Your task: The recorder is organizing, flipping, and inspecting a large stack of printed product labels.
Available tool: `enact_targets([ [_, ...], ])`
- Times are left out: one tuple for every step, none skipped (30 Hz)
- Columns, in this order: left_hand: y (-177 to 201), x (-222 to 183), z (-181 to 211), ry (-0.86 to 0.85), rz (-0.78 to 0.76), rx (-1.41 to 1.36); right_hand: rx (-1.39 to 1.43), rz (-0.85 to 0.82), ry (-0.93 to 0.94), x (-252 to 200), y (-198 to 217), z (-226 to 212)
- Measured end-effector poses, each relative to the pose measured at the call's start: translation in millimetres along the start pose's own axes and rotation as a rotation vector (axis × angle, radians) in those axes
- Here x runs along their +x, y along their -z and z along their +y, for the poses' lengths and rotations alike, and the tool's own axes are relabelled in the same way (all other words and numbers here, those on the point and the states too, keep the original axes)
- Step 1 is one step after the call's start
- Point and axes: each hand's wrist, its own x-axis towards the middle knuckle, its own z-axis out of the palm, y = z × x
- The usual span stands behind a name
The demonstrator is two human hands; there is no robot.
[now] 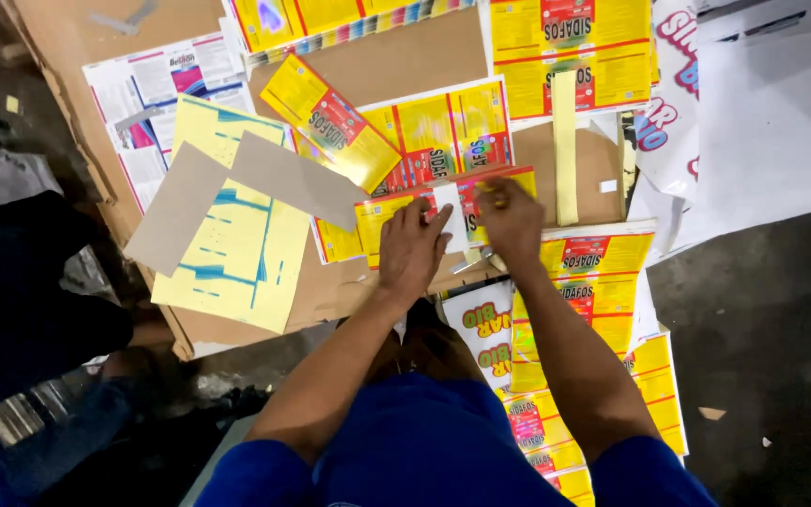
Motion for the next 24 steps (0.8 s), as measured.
enact_targets([
  [-10, -2, 1, -0.001, 0.019, 0.016, 0.012, -0.007, 0.021, 38, 23, 49],
  [-19, -3, 1, -0.019, -0.024, 0.015, 0.286, 0.138, 0.223, 66, 46, 99],
  [-17, -6, -10, -0.012, -0.053, 0.053, 0.605, 0.238, 0.432, 93, 43, 144],
  [-13, -11, -10, 0.013, -0.021, 0.109, 0.657, 0.195, 0.451, 102, 49, 168],
  [-16, -9, -9, 0.014, -0.039, 0.068, 0.286, 0.351, 0.293, 120, 62, 190],
  [-21, -6, -8, 0.013, -0.056, 0.027, -0.084, 0.496, 0.129, 143, 75, 210],
  [-13, -1, -7, 0.013, -0.029, 0.044, -0.066, 0.49, 0.156, 147, 70, 257],
  [-7, 3, -5, 0.034, -0.077, 0.013, -0.365, 0.396, 0.098, 158, 70, 298],
  [-2, 1, 2, 0.058, -0.137, -0.026, -0.671, 0.295, 0.031, 165, 78, 338],
  [-3, 0, 2, 0.062, -0.12, -0.017, -0.664, 0.293, 0.049, 158, 75, 323],
  [-4, 0, 0, 0.042, -0.102, -0.028, -0.695, 0.215, -0.07, 147, 70, 309],
  [-5, 0, -2, 0.021, -0.085, -0.039, -0.724, 0.137, -0.189, 136, 66, 296],
  [-3, 1, -1, 0.019, -0.08, -0.029, -0.715, 0.137, -0.184, 131, 62, 289],
  [-1, 2, -1, 0.023, -0.086, -0.035, -0.762, 0.189, -0.175, 126, 58, 282],
  [-1, 3, 1, 0.032, -0.089, -0.044, -0.813, 0.24, -0.164, 121, 57, 275],
  [-2, 3, -2, 0.035, -0.083, -0.039, -0.809, 0.238, -0.156, 113, 61, 276],
  [-5, 2, -2, 0.029, -0.078, -0.055, -0.79, 0.237, -0.143, 106, 66, 274],
  [-7, 0, -1, 0.023, -0.072, -0.072, -0.771, 0.235, -0.131, 99, 67, 268],
  [-21, -1, 0, 0.054, -0.045, -0.053, -0.744, 0.208, -0.094, 99, 55, 267],
  [-34, -3, 1, 0.015, -0.039, -0.067, -0.717, 0.18, -0.058, 95, 48, 268],
  [-40, -1, -9, 0.002, -0.008, -0.047, -0.67, 0.123, 0.013, 106, 24, 263],
  [-49, 0, -13, 0.058, 0.044, 0.006, -0.623, 0.064, 0.083, 110, -2, 259],
  [-62, 2, -13, 0.053, -0.014, 0.007, -0.589, -0.003, 0.155, 117, -19, 256],
  [-76, 9, -17, 0.049, -0.072, 0.005, -0.555, -0.072, 0.225, 125, -38, 251],
])
